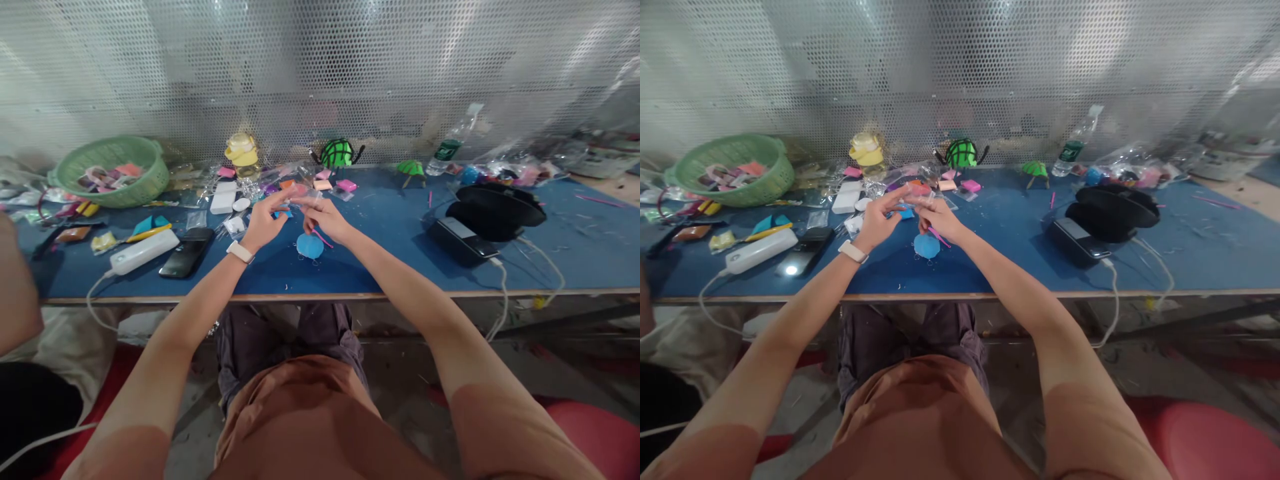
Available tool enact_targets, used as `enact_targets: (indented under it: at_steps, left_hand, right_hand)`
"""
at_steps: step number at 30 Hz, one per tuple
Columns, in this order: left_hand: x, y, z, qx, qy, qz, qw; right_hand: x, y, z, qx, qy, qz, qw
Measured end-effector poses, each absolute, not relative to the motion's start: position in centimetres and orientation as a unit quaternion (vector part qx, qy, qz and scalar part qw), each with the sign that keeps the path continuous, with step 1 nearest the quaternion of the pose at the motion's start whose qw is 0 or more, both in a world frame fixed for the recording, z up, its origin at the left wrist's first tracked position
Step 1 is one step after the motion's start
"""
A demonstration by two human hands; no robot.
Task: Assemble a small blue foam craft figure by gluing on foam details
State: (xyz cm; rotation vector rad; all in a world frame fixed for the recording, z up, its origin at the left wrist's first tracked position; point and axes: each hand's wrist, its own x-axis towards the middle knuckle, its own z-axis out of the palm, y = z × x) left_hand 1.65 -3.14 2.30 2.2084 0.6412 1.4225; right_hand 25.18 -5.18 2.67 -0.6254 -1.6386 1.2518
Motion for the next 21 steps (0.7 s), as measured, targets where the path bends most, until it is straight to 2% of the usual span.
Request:
enact_targets:
  at_steps: [9, 14, 21]
  left_hand:
    - [2.18, -2.75, 2.38, 0.713, 0.255, 0.588, 0.283]
    - [2.39, -2.92, 2.84, 0.719, 0.266, 0.573, 0.291]
    - [2.64, -3.42, 3.09, 0.71, 0.273, 0.564, 0.321]
  right_hand:
    - [24.28, -5.83, 2.91, -0.246, -0.663, 0.501, 0.499]
    - [24.22, -5.66, 2.82, -0.264, -0.623, 0.514, 0.527]
    - [24.24, -5.47, 2.57, -0.283, -0.639, 0.466, 0.542]
